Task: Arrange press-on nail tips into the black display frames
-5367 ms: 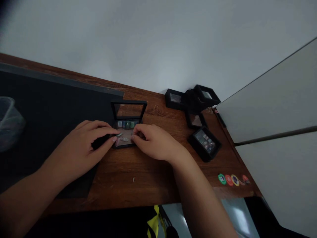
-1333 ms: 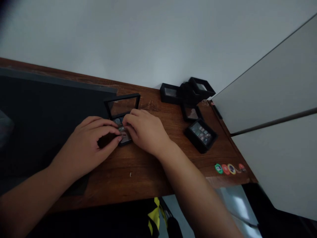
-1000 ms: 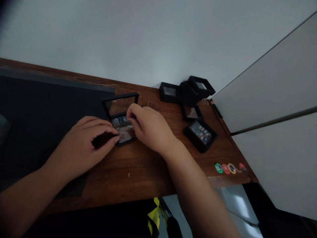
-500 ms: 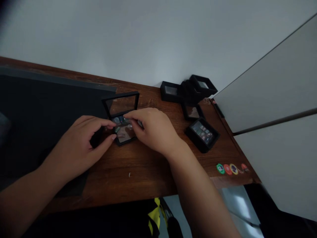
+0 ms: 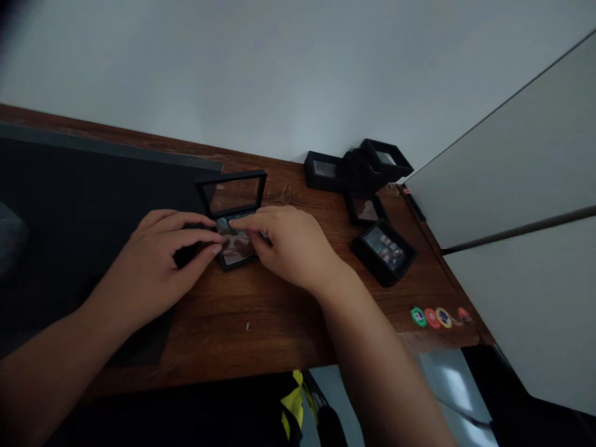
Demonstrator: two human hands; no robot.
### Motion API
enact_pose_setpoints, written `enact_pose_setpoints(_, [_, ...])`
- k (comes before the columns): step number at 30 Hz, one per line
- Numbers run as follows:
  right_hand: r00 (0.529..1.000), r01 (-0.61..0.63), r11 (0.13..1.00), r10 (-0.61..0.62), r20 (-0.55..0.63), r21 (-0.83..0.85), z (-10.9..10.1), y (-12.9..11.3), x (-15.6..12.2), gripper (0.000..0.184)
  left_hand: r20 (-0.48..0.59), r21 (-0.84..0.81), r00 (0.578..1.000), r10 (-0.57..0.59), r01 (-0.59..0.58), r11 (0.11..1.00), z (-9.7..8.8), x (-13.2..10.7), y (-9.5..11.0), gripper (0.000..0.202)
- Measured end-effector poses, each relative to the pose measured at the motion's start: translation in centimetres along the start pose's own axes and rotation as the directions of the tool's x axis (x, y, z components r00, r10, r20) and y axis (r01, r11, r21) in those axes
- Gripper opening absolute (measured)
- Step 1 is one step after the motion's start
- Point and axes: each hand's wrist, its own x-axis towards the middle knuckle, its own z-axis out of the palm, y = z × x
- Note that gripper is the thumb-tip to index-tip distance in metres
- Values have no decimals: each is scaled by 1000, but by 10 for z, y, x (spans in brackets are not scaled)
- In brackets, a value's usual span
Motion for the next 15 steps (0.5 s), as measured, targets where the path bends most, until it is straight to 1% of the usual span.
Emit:
enact_pose_setpoints(5, [998, 60, 998, -61, 23, 32, 0, -1, -1, 33, 28, -3, 999, 20, -19, 1000, 1, 3, 1, 16])
enact_pose_setpoints(8, [997, 66, 997, -67, 40, 28, 1, -2, -1, 32, 36, 0, 999, 5, -5, 1000, 3, 4, 2, 18])
enact_pose_setpoints(12, [997, 77, 997, -77, 1, 22, 1, -2, -1, 33, 21, 60, 1000, 5, -6, 998, 3, 3, 0, 24])
enact_pose_setpoints(15, [997, 79, 997, -79, -4, 11, 1, -1, -1, 35, 27, 62, 1000, -1, 0, 998, 3, 2, 0, 24])
